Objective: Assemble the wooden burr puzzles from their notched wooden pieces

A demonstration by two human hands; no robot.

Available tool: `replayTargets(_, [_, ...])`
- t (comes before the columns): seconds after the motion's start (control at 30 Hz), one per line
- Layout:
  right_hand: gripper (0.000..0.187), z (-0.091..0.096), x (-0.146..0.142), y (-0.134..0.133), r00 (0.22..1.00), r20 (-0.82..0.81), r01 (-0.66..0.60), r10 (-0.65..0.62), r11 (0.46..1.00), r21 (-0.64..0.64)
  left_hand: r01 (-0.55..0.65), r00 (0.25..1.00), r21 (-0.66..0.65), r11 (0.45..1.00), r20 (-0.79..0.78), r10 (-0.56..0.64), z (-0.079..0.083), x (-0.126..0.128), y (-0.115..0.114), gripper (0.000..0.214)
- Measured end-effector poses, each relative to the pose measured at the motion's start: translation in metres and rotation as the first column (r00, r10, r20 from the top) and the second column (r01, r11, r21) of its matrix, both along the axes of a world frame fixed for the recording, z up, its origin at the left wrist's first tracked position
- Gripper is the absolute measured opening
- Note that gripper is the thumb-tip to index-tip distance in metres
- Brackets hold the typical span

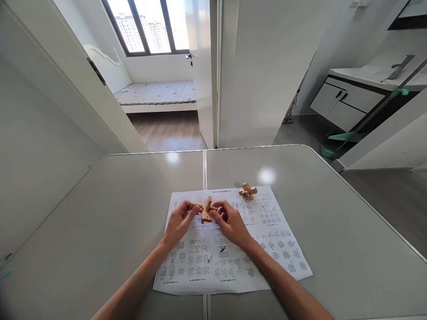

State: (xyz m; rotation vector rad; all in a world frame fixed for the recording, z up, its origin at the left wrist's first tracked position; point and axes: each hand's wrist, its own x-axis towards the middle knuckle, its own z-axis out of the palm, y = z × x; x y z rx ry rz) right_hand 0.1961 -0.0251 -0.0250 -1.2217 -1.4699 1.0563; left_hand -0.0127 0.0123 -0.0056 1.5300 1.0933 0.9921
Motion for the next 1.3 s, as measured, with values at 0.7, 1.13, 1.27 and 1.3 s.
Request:
replayTargets(0.7, [0.054,0.009,0.000,-0.002,0.999,-0.046,-0.005,0.006,1.000,0.010,0.107,0.994,-0.039,0.994,0.033,-0.106,0.007,0.003,-0.003,0.027])
replayTargets(1.13, [0.047,0.000,0.011,0.005,0.959,-0.221,0.182,-0.177,0.983,0.003,0.067,0.998,-0.072,0.995,0.009,-0.067,0.005,0.001,-0.001,0.031])
replayTargets(1.27, [0.050,0.000,0.011,0.006,0.963,-0.157,0.221,-0.220,0.975,-0.008,-0.045,0.987,-0.118,0.992,0.150,0.062,0.001,0.000,0.005,0.036])
replayTargets(1.3, [0.051,0.001,0.009,0.006,0.971,-0.128,0.205,-0.204,0.979,-0.004,-0.082,0.970,-0.150,0.985,0.215,0.113,0.000,-0.001,0.007,0.037])
